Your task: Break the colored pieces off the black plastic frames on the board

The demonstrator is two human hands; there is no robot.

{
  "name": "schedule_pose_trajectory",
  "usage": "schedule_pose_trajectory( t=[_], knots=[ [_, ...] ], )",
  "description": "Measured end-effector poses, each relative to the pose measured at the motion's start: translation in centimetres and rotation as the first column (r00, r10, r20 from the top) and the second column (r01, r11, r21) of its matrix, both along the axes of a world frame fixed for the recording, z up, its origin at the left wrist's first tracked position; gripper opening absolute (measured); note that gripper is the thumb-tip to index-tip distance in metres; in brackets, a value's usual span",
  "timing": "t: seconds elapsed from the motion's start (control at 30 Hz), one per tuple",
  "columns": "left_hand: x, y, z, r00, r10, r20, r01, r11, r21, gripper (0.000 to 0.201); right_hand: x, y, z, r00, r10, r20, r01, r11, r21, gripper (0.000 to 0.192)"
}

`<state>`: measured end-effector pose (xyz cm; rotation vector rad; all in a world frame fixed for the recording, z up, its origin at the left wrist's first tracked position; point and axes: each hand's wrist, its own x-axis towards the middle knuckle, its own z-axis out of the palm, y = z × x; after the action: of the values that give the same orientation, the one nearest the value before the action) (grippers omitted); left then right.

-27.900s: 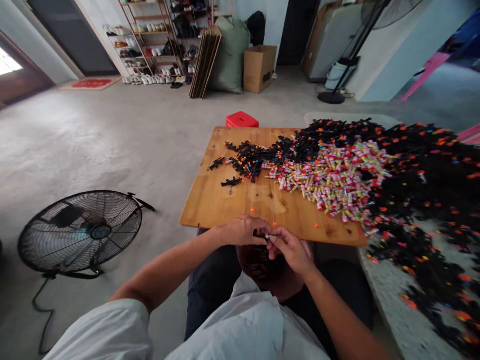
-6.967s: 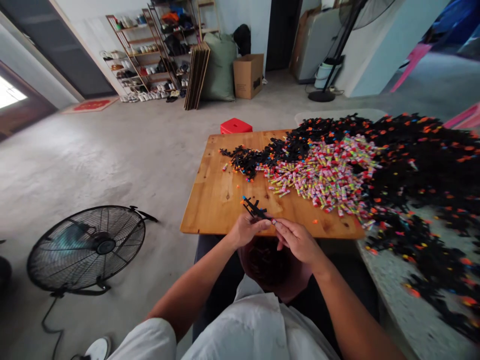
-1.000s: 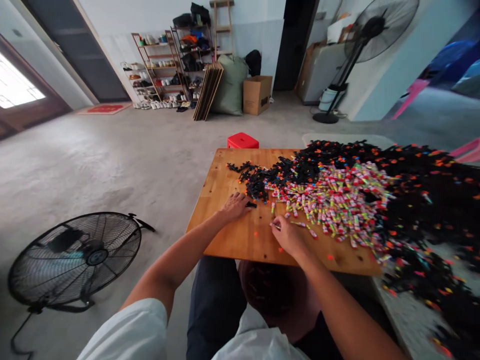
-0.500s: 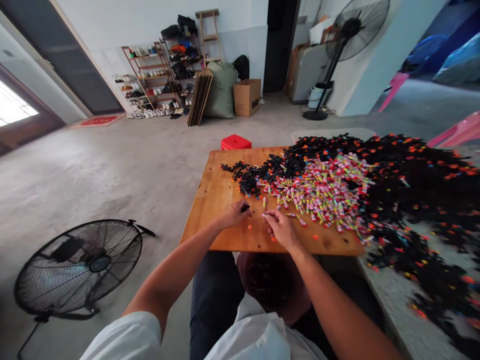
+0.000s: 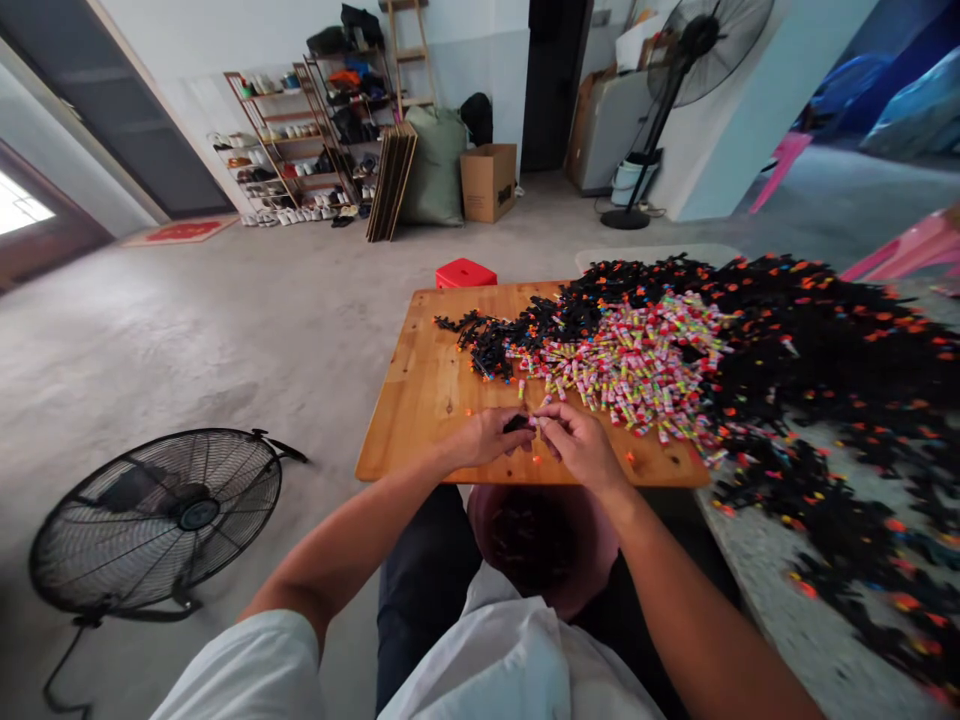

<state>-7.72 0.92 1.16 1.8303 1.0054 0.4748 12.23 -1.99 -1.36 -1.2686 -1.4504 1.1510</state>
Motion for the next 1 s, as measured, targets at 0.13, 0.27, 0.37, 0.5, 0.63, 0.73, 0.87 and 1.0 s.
schedule_pose_trajectory(
  t=[0.13,0.27,0.37,0.5,0.63,0.73,0.87,1.0],
  knots=[
    [0.1,-0.4,1.0,0.995,-0.055,-0.081,0.059,0.997,0.054,0.013,0.3,-0.1,0.6,0.998,-0.007,0.060,0.005,1.000,0.029,0.031],
    [0.1,-0.7,2.4,0.980,-0.146,-0.139,0.150,0.988,0.024,0.018,0.6,0.1,0.9,0.997,0.071,0.036,-0.071,0.997,-0.003,0.028],
    [0.2,-0.8,3.3,0.972,-0.201,-0.125,0.197,0.979,-0.044,0.023,0.9,0.2,1.2,0.990,0.142,-0.014,-0.142,0.989,-0.031,0.028],
    [0.3,-0.8,3.8,0.974,-0.224,-0.043,0.214,0.963,-0.163,0.035,1.0,0.0,1.9,0.990,0.140,0.005,-0.140,0.990,0.018,0.027],
    [0.5,-1.0,4.2,0.984,-0.176,-0.028,0.166,0.962,-0.216,0.046,1.0,-0.1,2.3,0.986,0.132,0.098,-0.141,0.986,0.090,0.023],
    [0.7,-1.1,4.5,0.985,-0.164,-0.050,0.149,0.962,-0.227,0.047,1.1,-0.1,2.2,0.983,0.140,0.116,-0.153,0.982,0.111,0.022],
    [0.8,-1.0,4.3,0.982,-0.187,-0.027,0.176,0.957,-0.231,0.045,1.6,-0.1,1.9,0.980,0.178,0.085,-0.186,0.978,0.097,0.021],
    [0.7,-1.0,3.2,0.974,-0.198,0.109,0.223,0.924,-0.309,0.049,2.2,-0.3,2.2,0.977,0.214,-0.007,-0.213,0.976,0.043,0.022]
  ],
)
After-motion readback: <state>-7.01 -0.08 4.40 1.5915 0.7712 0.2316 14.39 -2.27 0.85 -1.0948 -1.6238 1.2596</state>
